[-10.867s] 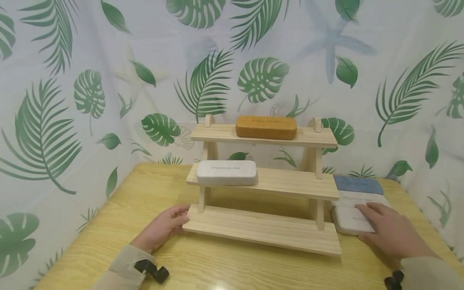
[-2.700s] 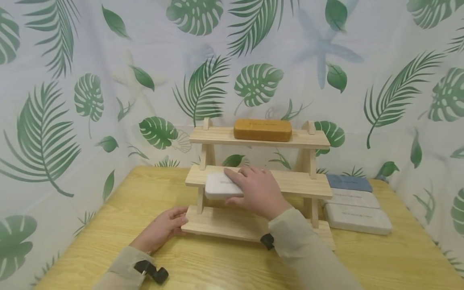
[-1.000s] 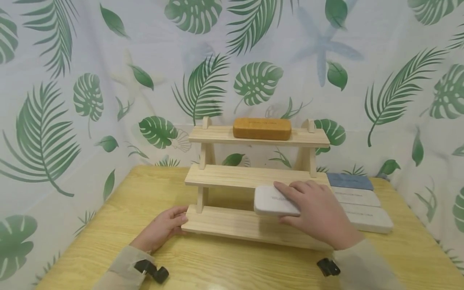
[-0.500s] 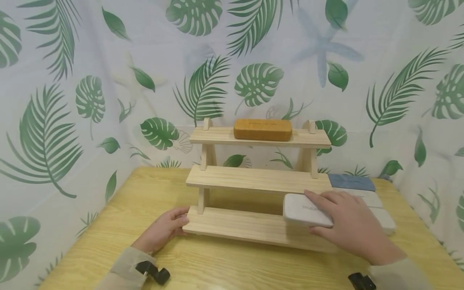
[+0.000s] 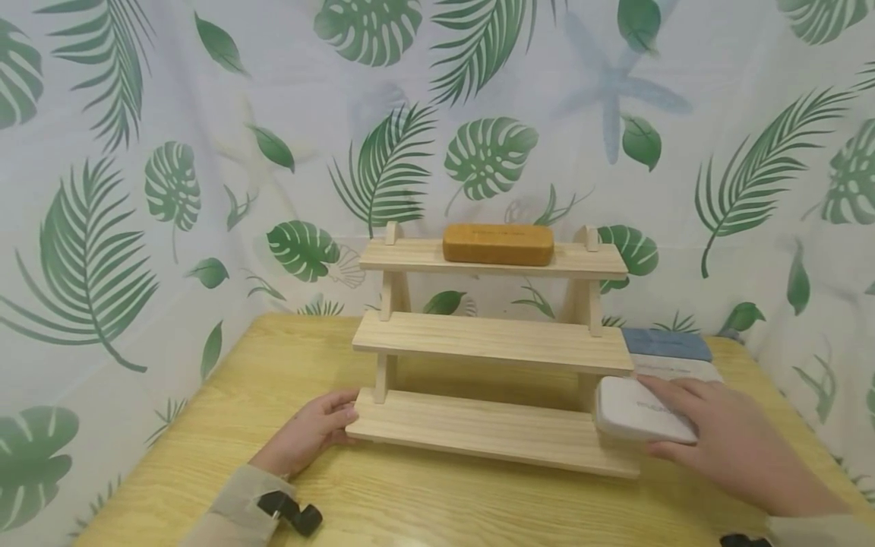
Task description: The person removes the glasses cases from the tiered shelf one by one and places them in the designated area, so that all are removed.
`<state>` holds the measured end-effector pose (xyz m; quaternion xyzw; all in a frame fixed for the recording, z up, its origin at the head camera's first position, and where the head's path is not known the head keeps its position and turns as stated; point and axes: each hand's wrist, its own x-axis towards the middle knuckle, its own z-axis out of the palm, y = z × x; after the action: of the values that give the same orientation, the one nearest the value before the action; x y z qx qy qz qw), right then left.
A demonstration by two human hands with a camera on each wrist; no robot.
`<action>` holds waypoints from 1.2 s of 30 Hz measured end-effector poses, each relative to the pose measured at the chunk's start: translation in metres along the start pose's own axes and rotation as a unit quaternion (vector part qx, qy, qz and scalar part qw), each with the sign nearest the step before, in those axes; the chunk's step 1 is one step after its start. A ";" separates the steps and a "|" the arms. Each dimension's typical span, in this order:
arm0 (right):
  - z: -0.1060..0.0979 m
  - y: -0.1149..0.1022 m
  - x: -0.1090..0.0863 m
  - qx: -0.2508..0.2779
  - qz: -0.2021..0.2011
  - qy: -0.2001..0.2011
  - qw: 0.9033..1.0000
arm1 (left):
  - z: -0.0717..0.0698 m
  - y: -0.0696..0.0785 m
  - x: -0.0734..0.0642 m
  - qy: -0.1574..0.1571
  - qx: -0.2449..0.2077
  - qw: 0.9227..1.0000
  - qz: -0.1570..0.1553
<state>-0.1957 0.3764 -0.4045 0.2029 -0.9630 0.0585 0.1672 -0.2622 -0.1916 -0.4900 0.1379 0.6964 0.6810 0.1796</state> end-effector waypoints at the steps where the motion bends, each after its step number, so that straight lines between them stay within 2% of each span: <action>1: 0.000 0.003 -0.002 -0.002 0.002 0.002 1.000 | 0.000 0.000 0.000 0.000 0.000 1.000 0.000; 4: 0.001 0.012 -0.009 -0.014 0.013 -0.005 1.000 | 0.000 0.000 0.001 -0.002 0.001 1.000 0.001; 10: 0.007 0.031 -0.021 -0.023 0.050 -0.051 0.997 | 0.000 0.000 0.002 -0.004 0.005 1.000 0.004; 19: 0.030 0.060 -0.041 -0.002 0.061 -0.064 0.996 | 0.002 -0.001 0.002 -0.005 0.000 1.000 0.005; 24: 0.037 0.063 -0.045 0.028 0.063 -0.086 0.994 | 0.001 -0.002 0.003 -0.001 -0.001 1.000 0.003; 32: 0.050 0.058 -0.044 0.017 0.018 -0.051 0.998 | 0.001 -0.002 0.003 0.000 -0.001 1.000 0.002; 36: 0.054 0.056 -0.038 0.022 0.020 -0.072 0.997 | -0.002 -0.002 0.001 0.001 0.004 1.000 -0.001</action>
<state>-0.2020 0.4323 -0.4704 0.1909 -0.9749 0.0680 0.0918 -0.2643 -0.1931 -0.4922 0.1370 0.6993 0.6783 0.1792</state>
